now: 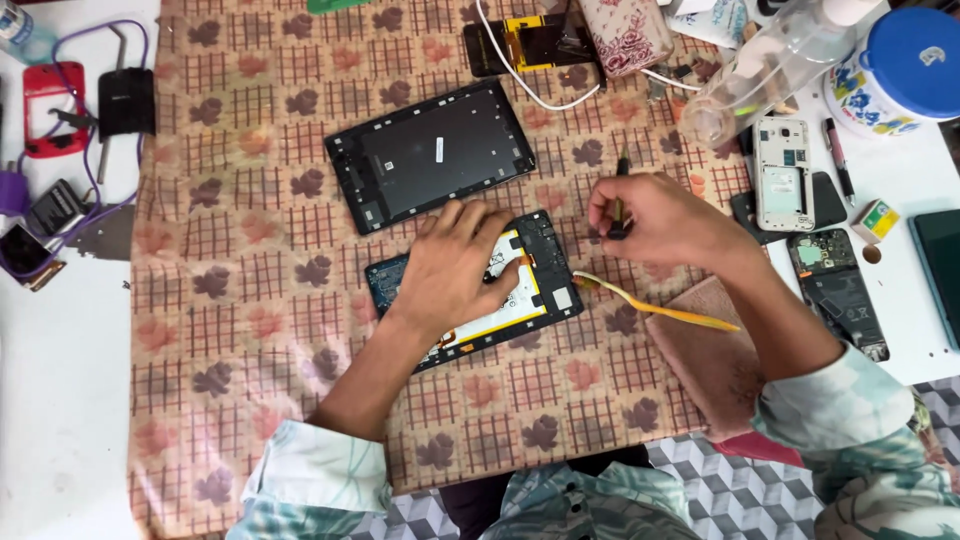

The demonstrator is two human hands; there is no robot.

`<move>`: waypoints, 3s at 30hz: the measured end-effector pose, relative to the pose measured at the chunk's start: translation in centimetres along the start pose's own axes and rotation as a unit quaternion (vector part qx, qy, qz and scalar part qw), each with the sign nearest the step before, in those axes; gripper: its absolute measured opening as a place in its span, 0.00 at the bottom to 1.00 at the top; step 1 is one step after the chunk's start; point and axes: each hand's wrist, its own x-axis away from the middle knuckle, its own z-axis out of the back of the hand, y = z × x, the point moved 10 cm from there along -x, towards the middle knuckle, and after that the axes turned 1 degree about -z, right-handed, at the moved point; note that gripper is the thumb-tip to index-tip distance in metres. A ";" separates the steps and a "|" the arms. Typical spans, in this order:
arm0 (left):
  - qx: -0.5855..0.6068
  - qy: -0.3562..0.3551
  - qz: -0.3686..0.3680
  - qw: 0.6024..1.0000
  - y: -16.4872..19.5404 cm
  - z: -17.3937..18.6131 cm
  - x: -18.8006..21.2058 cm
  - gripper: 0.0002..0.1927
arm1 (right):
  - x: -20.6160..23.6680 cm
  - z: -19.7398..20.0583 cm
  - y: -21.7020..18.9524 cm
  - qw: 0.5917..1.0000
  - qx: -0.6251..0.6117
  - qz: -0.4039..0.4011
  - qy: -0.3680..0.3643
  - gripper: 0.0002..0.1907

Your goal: The person works on an opened tablet on a workbench. They use a brush to clean around the battery, pry at the board with a tool, lift a small component, and use a screwdriver to unscrew and adjust parts near the battery and board.

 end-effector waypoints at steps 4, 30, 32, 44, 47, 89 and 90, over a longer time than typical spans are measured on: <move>-0.005 -0.005 0.005 1.000 0.0 -0.1 -0.1 0.26 | 0.5 1.9 -5.7 0.953 -0.103 0.284 0.030 0.16; 0.037 -0.045 -0.069 0.996 2.7 -3.1 0.0 0.13 | -2.1 -0.2 -5.7 0.866 -0.348 0.359 -0.003 0.18; 0.036 -0.048 -0.052 0.997 2.4 -3.3 0.0 0.14 | -2.3 -0.1 -5.3 0.885 -0.311 0.344 0.023 0.17; 0.084 -0.026 0.054 0.995 0.3 -2.0 -0.5 0.40 | 0.8 -0.4 -7.5 0.913 -0.049 0.376 0.153 0.27; 0.084 -0.009 0.039 0.996 0.4 -1.7 -0.6 0.38 | 0.7 -0.2 -7.4 0.904 -0.086 0.391 0.152 0.23; 0.146 0.033 0.075 0.986 -0.2 -0.7 -4.1 0.17 | 1.0 -0.2 -3.0 0.850 -0.438 0.240 0.169 0.09; 0.139 0.025 0.074 0.987 0.0 -1.1 -3.7 0.19 | 0.6 -1.0 -2.8 0.845 -0.454 0.237 0.152 0.11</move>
